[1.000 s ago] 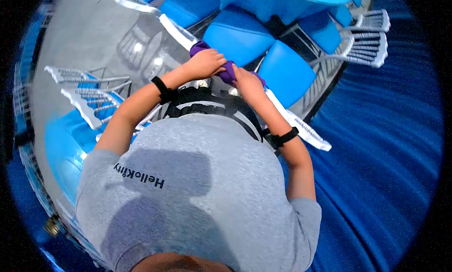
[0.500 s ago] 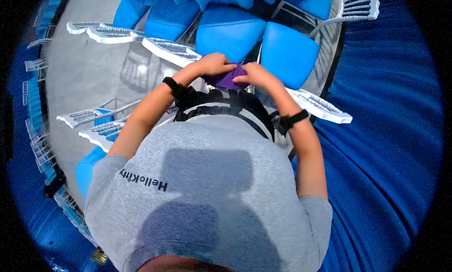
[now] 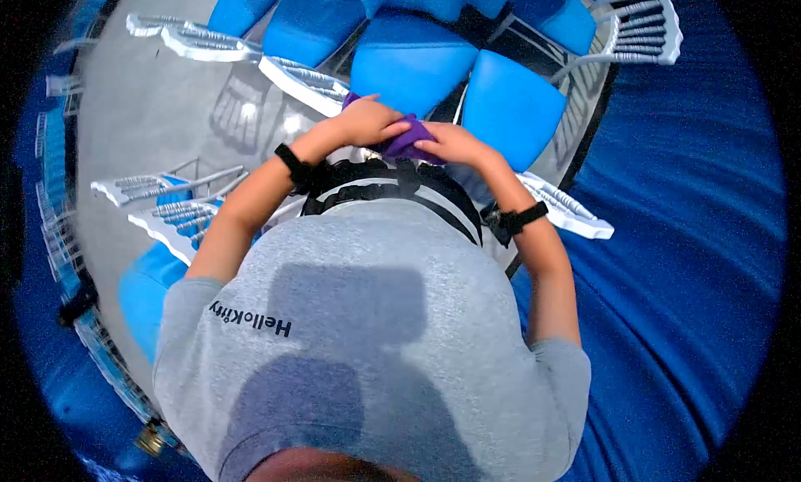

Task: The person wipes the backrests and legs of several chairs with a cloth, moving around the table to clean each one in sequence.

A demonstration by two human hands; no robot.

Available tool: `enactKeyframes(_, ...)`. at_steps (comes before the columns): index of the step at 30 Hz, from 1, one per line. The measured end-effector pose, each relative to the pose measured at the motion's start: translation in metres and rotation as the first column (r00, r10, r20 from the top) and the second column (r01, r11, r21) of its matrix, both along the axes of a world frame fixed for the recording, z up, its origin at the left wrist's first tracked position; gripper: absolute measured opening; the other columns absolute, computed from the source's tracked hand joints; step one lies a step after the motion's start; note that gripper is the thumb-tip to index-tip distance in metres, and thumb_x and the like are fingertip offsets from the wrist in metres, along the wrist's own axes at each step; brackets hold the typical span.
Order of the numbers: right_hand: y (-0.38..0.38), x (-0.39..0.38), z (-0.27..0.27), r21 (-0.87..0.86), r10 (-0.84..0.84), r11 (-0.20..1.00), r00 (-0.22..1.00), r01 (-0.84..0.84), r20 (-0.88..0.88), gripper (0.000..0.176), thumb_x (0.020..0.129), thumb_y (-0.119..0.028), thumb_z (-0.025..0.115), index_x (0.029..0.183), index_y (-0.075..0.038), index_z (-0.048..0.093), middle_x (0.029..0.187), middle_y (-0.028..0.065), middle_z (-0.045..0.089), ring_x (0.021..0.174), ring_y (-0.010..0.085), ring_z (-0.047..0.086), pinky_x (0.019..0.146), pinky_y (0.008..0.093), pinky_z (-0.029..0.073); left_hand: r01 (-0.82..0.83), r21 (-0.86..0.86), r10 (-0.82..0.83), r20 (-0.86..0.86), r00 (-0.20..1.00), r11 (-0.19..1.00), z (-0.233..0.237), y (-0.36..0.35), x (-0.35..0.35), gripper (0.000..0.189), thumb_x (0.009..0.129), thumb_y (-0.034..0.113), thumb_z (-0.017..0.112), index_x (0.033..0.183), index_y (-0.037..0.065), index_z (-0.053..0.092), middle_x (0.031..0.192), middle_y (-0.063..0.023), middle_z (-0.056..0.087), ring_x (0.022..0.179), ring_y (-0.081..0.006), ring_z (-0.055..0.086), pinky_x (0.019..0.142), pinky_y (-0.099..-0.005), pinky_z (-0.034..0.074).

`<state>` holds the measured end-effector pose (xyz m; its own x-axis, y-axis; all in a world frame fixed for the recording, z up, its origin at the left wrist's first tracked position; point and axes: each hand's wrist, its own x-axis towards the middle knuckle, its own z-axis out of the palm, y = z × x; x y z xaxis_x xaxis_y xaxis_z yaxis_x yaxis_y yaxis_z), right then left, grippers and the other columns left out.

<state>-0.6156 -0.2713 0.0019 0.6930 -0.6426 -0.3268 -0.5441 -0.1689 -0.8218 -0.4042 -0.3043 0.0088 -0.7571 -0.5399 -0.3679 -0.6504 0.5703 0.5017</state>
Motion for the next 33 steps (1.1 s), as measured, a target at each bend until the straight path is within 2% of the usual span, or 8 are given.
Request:
enactKeyframes(8,0.013,0.040,-0.009,-0.672,0.033,0.712,0.965,-0.205,-0.260,0.051,0.071,-0.003,0.045,0.118,0.013,0.033,0.117,0.0299,0.043,0.108,0.0366,0.046,0.090,0.0375,0.039,-0.108,-0.671,-0.049,-0.211,0.976,0.734,-0.014,0.035,0.046,0.032,0.075,0.013,0.048,0.107,0.009,0.051,0.108,-0.0025,0.054,0.100,-0.0158,0.050,0.099,-0.0405,0.028)
enactKeyframes(13,-0.025,0.086,-0.008,-0.441,0.169,0.857,0.955,-0.265,-0.245,0.073,0.069,-0.014,0.059,0.124,0.014,0.021,0.116,0.0309,0.042,0.102,0.0395,0.049,0.084,0.0382,0.043,-0.169,-0.745,0.129,-0.112,0.985,0.645,-0.012,0.039,0.072,0.037,0.075,0.010,0.046,0.112,0.007,0.047,0.116,-0.0053,0.050,0.110,-0.0164,0.045,0.099,-0.0386,0.029)
enactKeyframes(20,-0.070,0.209,-0.017,-0.430,0.220,0.876,0.974,-0.218,-0.045,0.071,0.071,-0.004,0.056,0.125,0.016,0.014,0.126,0.0358,0.024,0.115,0.0464,0.032,0.096,0.0407,0.032,-0.724,-0.482,0.581,-0.437,0.686,0.493,-0.027,0.051,0.135,0.060,0.071,-0.002,0.044,0.129,0.006,0.031,0.135,-0.0090,0.031,0.126,-0.0252,0.028,0.100,-0.0383,0.028)
enactKeyframes(24,-0.084,0.245,-0.022,-0.616,0.192,0.771,0.981,-0.160,-0.015,0.072,0.070,-0.002,0.055,0.128,0.011,0.013,0.129,0.0342,0.020,0.117,0.0464,0.029,0.097,0.0415,0.030,-0.947,-0.247,0.784,-0.538,0.311,0.207,-0.050,0.037,0.132,0.058,0.072,-0.005,0.039,0.129,0.003,0.029,0.131,-0.0187,0.034,0.123,-0.0301,0.031,0.097,-0.0350,0.032)
enactKeyframes(25,-0.088,0.246,-0.019,-0.593,0.226,0.782,0.974,-0.191,-0.015,0.074,0.070,-0.001,0.054,0.129,0.009,0.013,0.130,0.0336,0.019,0.118,0.0460,0.028,0.097,0.0414,0.030,-0.982,0.092,0.848,-0.521,0.095,0.166,-0.058,0.031,0.133,0.055,0.073,-0.004,0.039,0.128,0.001,0.031,0.126,-0.0199,0.039,0.120,-0.0293,0.035,0.095,-0.0343,0.033)
enactKeyframes(26,-0.089,0.246,-0.018,-0.590,0.236,0.780,0.971,-0.209,-0.032,0.074,0.070,-0.001,0.054,0.129,0.009,0.013,0.130,0.0336,0.019,0.118,0.0460,0.028,0.097,0.0414,0.030,-0.901,0.424,0.896,-0.431,-0.106,0.097,-0.069,0.028,0.134,0.052,0.075,-0.003,0.039,0.126,0.000,0.034,0.122,-0.0211,0.043,0.118,-0.0285,0.039,0.093,-0.0336,0.034)
enactKeyframes(30,-0.088,0.215,-0.027,-0.545,0.350,0.803,0.931,-0.242,0.103,0.074,0.072,-0.002,0.052,0.131,0.007,0.009,0.131,0.0330,0.018,0.119,0.0457,0.026,0.098,0.0400,0.029,-0.595,0.699,0.826,-0.554,-0.102,0.396,-0.113,0.026,0.124,0.041,0.085,0.023,0.046,0.120,0.001,0.043,0.115,-0.0081,0.051,0.102,-0.0144,0.047,0.089,-0.0264,0.035)
enactKeyframes(33,-0.076,0.188,-0.013,-0.426,0.419,0.821,0.908,-0.380,-0.002,0.071,0.075,-0.004,0.051,0.130,0.010,0.009,0.132,0.0321,0.018,0.119,0.0444,0.028,0.095,0.0390,0.033,-0.407,0.897,0.938,-0.275,-0.209,0.172,-0.018,0.053,0.118,0.049,0.090,0.040,0.036,0.122,0.003,0.042,0.115,-0.0051,0.050,0.105,-0.0126,0.043,0.091,-0.0271,0.031)
